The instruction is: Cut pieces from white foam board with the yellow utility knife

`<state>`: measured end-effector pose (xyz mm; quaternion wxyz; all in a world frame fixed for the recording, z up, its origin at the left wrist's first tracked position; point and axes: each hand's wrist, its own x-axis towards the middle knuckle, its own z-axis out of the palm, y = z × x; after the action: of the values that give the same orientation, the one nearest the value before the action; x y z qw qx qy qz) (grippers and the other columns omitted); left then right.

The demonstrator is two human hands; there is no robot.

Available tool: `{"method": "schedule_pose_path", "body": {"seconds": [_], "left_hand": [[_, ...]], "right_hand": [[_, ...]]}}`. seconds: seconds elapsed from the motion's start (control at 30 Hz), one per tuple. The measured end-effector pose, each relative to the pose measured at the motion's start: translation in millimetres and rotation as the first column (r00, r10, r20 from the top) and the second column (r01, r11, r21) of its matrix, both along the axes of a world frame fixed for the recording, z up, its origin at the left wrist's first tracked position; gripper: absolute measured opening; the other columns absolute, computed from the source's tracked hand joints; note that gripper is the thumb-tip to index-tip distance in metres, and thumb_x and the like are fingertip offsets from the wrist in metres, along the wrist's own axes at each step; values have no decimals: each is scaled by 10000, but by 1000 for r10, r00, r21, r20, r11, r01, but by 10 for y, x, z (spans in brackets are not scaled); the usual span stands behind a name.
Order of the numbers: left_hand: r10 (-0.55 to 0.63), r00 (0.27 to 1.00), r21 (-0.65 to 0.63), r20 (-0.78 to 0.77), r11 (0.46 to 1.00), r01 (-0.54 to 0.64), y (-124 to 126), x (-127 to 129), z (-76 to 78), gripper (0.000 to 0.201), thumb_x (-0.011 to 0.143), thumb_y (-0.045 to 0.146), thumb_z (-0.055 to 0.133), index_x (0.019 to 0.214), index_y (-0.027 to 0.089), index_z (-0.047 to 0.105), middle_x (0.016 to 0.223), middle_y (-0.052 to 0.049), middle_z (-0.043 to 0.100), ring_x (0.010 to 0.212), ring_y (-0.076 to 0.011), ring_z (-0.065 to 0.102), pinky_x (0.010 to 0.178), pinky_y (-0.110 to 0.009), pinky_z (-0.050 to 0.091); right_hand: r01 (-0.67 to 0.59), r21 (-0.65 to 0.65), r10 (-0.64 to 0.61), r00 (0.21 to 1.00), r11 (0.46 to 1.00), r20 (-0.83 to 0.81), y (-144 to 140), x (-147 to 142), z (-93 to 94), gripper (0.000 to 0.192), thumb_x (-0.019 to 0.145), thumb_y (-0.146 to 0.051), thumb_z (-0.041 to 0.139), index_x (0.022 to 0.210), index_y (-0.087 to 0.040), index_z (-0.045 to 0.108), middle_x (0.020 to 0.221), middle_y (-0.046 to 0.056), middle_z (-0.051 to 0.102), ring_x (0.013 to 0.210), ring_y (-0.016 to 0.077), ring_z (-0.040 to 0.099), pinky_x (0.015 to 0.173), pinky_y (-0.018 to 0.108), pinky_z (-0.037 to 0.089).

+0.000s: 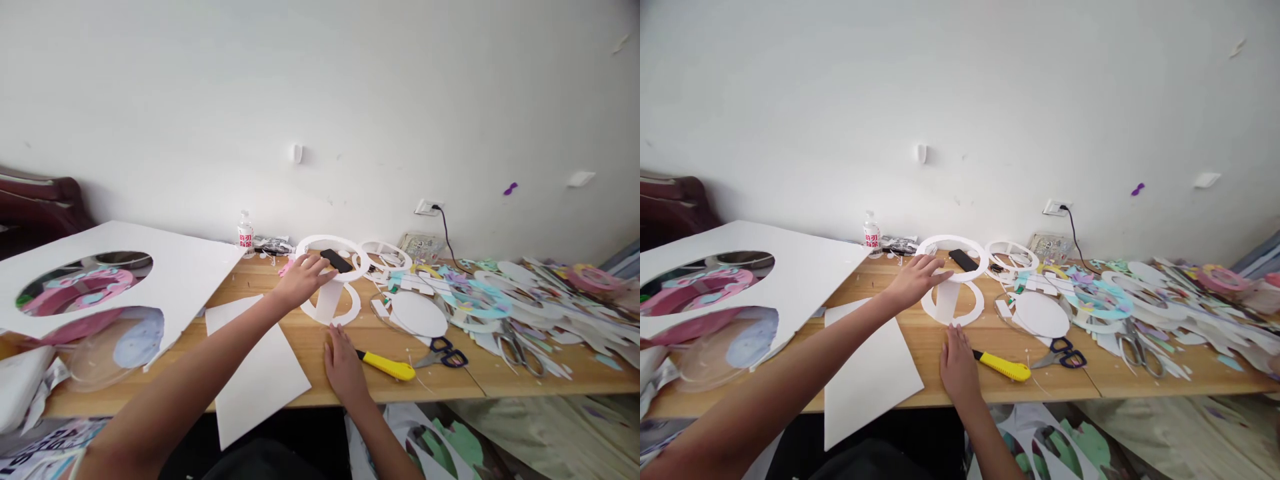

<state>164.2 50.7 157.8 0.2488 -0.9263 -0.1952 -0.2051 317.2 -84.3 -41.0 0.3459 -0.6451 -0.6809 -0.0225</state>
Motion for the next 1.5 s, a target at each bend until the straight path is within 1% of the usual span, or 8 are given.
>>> {"method": "schedule_pose_path", "body": {"seconds": [0.07,0.13,0.3,0.5,0.87,1.17,1.37,1.5], "left_hand": [[9,1000,10,-2,1000,-9,-30,3,26,396,982,174,448,1350,268,561,1235,-114,609,1173,-273,524,991,-421,378],[12,1000,18,-7,1000,-12,-52,7,46,400,975,169,455,1346,273,561,1188,-112,609,1137,-269,527,973,-413,377],[24,1000,25,-11,999,-24,-54,14,45,397,978,172,441,1340,279,562,1160,-113,594,1091,-266,521,946,-404,372],[26,999,18,-27,1000,-25,-49,19,39,411,979,159,425,1350,281,554,1092,-106,595,1035,-258,533,914,-390,375],[34,999,16,-25,999,-33,-31,44,11,408,985,176,418,1353,293,549,1111,-110,596,1048,-251,534,936,-399,371],[28,999,31,-15,999,-28,-26,15,-6,416,983,161,416,1357,294,541,1110,-110,592,1047,-256,535,928,-400,376],[22,1000,37,-10,999,-22,-37,18,-12,411,989,180,407,1361,298,538,1110,-112,593,1028,-256,537,934,-406,371],[25,1000,33,-8,999,-25,-60,42,-16,408,997,185,390,1358,293,545,1115,-114,592,1030,-262,535,929,-408,368]], "right_hand": [[7,-6,-7,1000,1000,1,4,0,-13,433,964,-225,368,1358,-134,522,1424,155,528,1378,287,429,1120,514,392],[11,-12,-11,1000,1000,2,10,1,-24,428,959,-226,380,1350,-142,531,1409,154,542,1366,285,446,1119,503,395],[19,-28,-18,1000,999,11,10,9,-47,419,952,-226,391,1333,-146,545,1377,157,568,1341,290,475,1106,503,406],[22,-50,-21,999,999,24,0,10,-48,408,964,-241,380,1321,-147,551,1373,151,571,1341,285,473,1114,496,395],[20,-65,-18,999,998,34,-1,12,-37,408,963,-243,382,1317,-153,563,1378,143,573,1335,283,482,1109,485,407],[22,-63,-19,999,998,48,5,14,-40,396,967,-238,369,1296,-169,579,1374,129,577,1317,268,500,1103,476,414],[19,-65,-14,997,998,77,-12,4,-14,399,973,-234,359,1285,-121,580,1371,161,575,1304,286,509,1094,478,421],[15,-57,-10,996,998,88,-2,3,-7,385,970,-217,357,1258,-126,596,1362,163,581,1294,283,517,1091,485,422]]}}
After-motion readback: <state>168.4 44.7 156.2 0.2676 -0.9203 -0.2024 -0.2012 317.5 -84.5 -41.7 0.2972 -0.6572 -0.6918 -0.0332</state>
